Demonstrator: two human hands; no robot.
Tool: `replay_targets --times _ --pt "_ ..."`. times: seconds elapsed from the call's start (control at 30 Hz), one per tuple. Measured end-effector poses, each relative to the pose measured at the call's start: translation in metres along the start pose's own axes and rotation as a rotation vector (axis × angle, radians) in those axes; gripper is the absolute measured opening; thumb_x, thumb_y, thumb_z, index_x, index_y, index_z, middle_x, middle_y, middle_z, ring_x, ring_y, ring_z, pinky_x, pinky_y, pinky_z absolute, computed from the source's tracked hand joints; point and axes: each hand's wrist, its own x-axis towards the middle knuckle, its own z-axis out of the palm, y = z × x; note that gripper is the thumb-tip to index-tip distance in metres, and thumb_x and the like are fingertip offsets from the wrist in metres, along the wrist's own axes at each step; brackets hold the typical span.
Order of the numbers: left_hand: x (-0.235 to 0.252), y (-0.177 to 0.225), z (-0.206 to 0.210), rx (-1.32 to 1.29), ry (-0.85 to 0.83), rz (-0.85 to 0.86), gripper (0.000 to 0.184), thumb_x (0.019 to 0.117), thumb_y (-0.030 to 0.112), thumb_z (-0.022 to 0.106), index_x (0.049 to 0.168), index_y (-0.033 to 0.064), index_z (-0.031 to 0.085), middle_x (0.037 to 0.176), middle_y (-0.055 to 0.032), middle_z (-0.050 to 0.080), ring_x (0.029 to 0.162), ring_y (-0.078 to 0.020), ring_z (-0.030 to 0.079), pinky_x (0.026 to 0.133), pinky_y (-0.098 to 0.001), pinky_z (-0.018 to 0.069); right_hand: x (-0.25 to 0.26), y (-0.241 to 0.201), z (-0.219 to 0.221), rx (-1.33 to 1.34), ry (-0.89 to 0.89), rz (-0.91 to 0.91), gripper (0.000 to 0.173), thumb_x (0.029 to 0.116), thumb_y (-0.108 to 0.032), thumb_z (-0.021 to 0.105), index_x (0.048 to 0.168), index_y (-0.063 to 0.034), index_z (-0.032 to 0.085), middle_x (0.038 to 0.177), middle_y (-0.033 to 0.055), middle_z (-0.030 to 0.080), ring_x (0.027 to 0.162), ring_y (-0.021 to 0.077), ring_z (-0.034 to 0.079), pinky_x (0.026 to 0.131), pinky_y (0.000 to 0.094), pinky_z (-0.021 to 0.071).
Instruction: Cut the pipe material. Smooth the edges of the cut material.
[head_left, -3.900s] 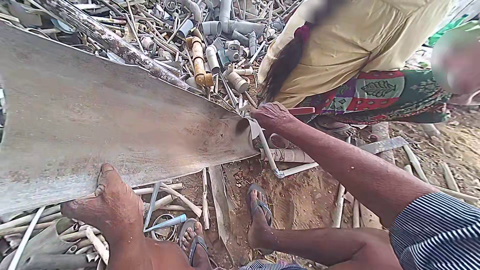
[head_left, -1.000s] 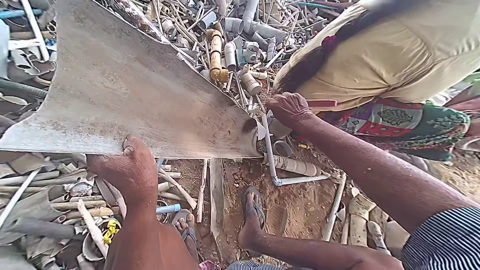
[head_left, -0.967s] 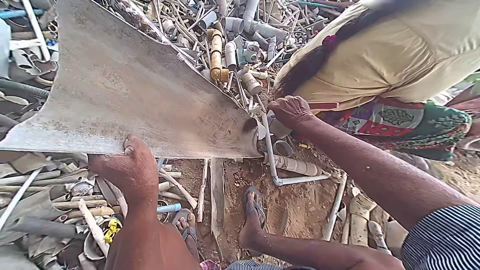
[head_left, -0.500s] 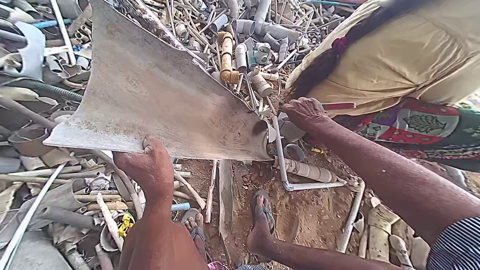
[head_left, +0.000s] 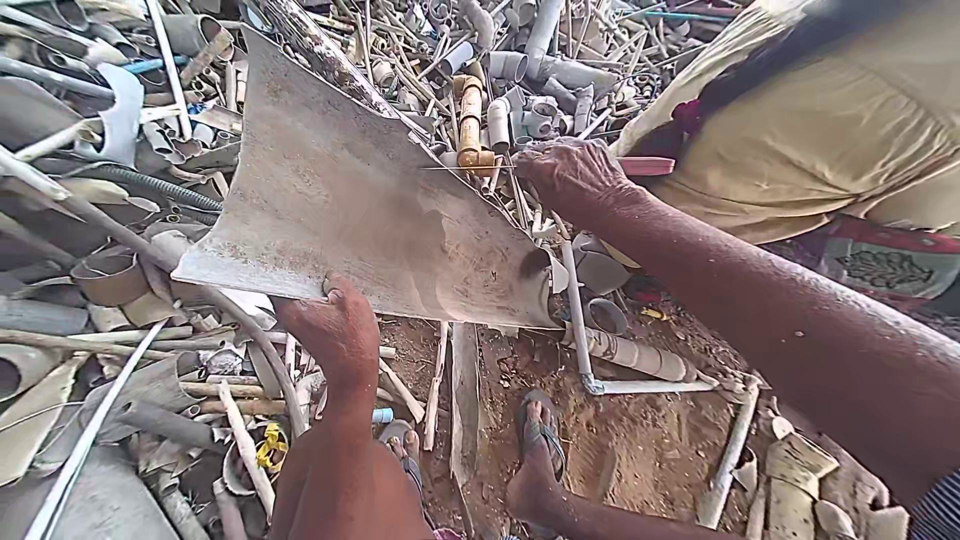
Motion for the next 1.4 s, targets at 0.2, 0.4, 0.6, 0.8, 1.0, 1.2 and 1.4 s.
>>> replay_targets --times 0.2,0.4,0.6,0.8,1.0,1.2,1.4 --pt "-0.002 0.001 -0.002 0.01 -0.029 -0.011 0.049 0.0899 0.002 0.057 0.131 -0.0204 0.045 0.119 -0.0295 0.061 0.113 -0.0188 0.061 0.1 -0.0291 0.0466 0.012 -0.011 -0.042 -0.048 -0.008 0.005 0.023 0.1053 -0.01 0.049 0.1 0.0038 0.067 0.09 0.0277 0.067 0.087 0.0506 0.068 0.07 0.0633 0.0502" --pt "-0.005 0.004 -0.007 0.021 -0.048 -0.062 0.048 0.092 0.003 0.056 0.132 -0.0213 0.045 0.118 -0.0324 0.061 0.113 -0.0244 0.062 0.1 -0.0336 0.0468 0.02 -0.037 -0.034 0.109 -0.065 -0.007 0.03 0.1083 -0.017 0.046 0.106 0.0037 0.067 0.092 0.0273 0.069 0.087 0.05 0.069 0.073 0.065 0.0499" --pt "-0.003 -0.004 -0.009 -0.018 -0.035 -0.051 0.048 0.0882 0.0 0.056 0.131 -0.0199 0.046 0.119 -0.0312 0.061 0.113 -0.0213 0.062 0.099 -0.031 0.0464 -0.011 0.0 -0.002 -0.021 -0.321 0.088 0.022 0.1042 -0.013 0.054 0.097 0.0007 0.069 0.086 0.0247 0.069 0.085 0.0475 0.069 0.073 0.064 0.0505" --pt "-0.008 -0.008 -0.01 -0.121 -0.038 -0.043 0.059 0.0824 0.0 0.059 0.135 -0.0173 0.042 0.124 -0.025 0.06 0.115 -0.0121 0.061 0.099 -0.0248 0.0472 0.011 -0.024 -0.035 0.092 -0.199 0.053 0.034 0.1094 -0.023 0.045 0.101 0.0022 0.066 0.091 0.0252 0.068 0.091 0.0473 0.068 0.077 0.0634 0.0488" --pt "-0.004 -0.016 -0.014 -0.169 -0.066 -0.096 0.063 0.0788 -0.004 0.062 0.137 -0.0154 0.041 0.127 -0.0235 0.057 0.118 -0.013 0.058 0.1 -0.0258 0.0467 -0.061 -0.02 0.053 0.197 -0.454 0.175 0.03 0.1083 -0.02 0.048 0.109 0.0002 0.07 0.099 0.0252 0.07 0.097 0.0467 0.068 0.083 0.0648 0.0503" --pt "-0.008 -0.019 -0.016 -0.203 -0.107 -0.109 0.062 0.0812 -0.001 0.06 0.137 -0.0166 0.039 0.127 -0.0225 0.056 0.117 -0.0106 0.058 0.1 -0.0237 0.0464 -0.145 -0.036 0.106 0.497 -0.762 0.523 0.04 0.1121 -0.021 0.034 0.132 0.0063 0.056 0.125 0.0306 0.062 0.122 0.0456 0.059 0.102 0.0606 0.0438" --pt "-0.007 -0.023 -0.015 -0.153 -0.082 -0.12 0.062 0.088 -0.002 0.058 0.143 -0.0166 0.034 0.133 -0.0256 0.054 0.122 -0.014 0.056 0.105 -0.0248 0.045 -0.143 -0.081 0.104 0.737 -0.498 0.625 0.037 0.1095 -0.012 0.035 0.139 0.0037 0.053 0.12 0.0286 0.066 0.115 0.0421 0.064 0.101 0.055 0.0474"
